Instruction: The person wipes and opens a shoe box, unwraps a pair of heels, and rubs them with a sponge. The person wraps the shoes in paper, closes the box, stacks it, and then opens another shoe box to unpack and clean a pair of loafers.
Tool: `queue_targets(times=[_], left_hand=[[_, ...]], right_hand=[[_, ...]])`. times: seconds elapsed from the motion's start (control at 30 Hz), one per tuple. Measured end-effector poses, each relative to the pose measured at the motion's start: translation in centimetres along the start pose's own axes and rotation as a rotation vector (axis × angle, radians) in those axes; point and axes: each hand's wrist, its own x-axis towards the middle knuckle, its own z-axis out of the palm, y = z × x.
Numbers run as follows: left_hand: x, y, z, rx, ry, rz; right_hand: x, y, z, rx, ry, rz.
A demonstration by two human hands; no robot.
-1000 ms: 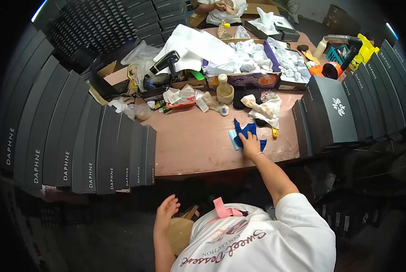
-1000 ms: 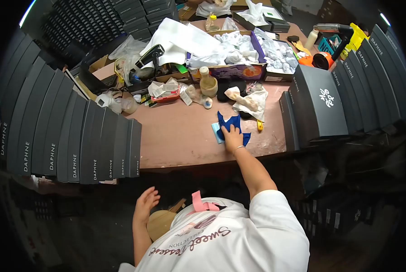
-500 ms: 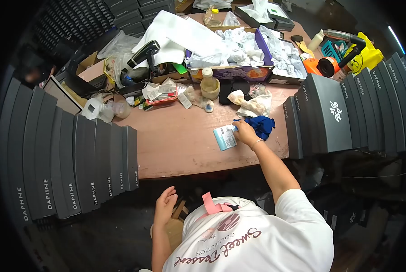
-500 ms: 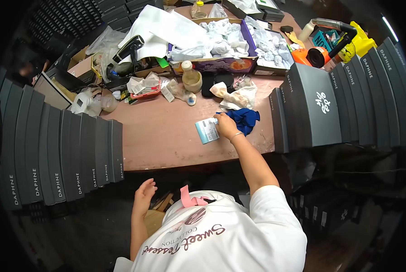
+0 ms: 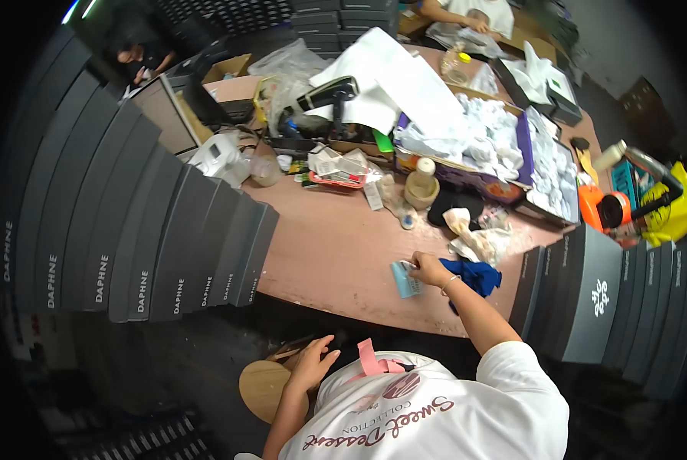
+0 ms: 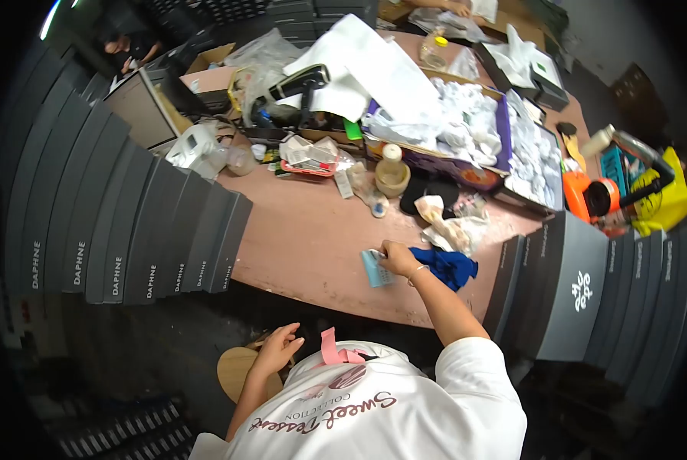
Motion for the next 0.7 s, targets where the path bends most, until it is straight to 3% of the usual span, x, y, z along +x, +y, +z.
queue_targets(times=[0.1, 0.17, 0.27, 0.33, 0.37, 0.43, 0.47, 0.57, 0.6, 0.63, 0.67, 0.7], left_hand=[[-0.9, -0.6, 0.4, -0.011, 0.05, -0.029], [-1.3, -1.4, 1.0, -0.027, 0.08, -0.033], [-2.0, -3.1, 1.3, -0.026, 0.087, -0.016], [-2.7, -4.0, 1.0, -0.041, 0.117, -0.015], [-3.0, -4.4, 0.9, -0.055, 0.132, -0.013], [-3.4, -5.1, 0.7, -0.091, 0.156, 0.0], [-3.5, -5.5, 0.4, -0.097, 0.153, 0.014], [-5.1, -6.9, -1.8, -0.155, 0.196, -0.029], [-5.7, -7.7, -2.3, -0.177, 0.204, -0.046], [-5.6, -9.3, -2.8, -0.184, 0.213, -0.039], [-5.4, -10.8, -3.5, -0.187, 0.223, -0.029], [-5.5, -11.1, -4.3, -0.193, 0.218, -0.019]], right_hand=[[4.1, -2.5, -0.2, 0.667, 0.086, -0.026], [7.0, -3.8, -0.4, 0.848, 0.184, 0.0], [11.1, -6.6, -0.4, 1.434, 0.545, 0.159], [9.8, -7.6, 0.4, 1.544, 0.268, 0.323], [8.7, -8.2, 1.4, 1.542, 0.276, 0.317], [6.8, -10.1, 3.3, 1.358, -0.092, 0.351], [6.6, -11.5, 2.4, 1.351, -0.078, 0.347], [5.3, -21.0, -5.6, 0.687, 0.21, -0.222], [2.5, -27.7, -9.7, 0.511, 0.471, -0.46], [0.2, -33.0, -12.9, 0.566, 0.533, -0.598], [-2.1, -38.2, -15.8, 0.443, 0.638, -0.938], [-6.2, -43.9, -18.3, 0.125, 0.83, -1.187]])
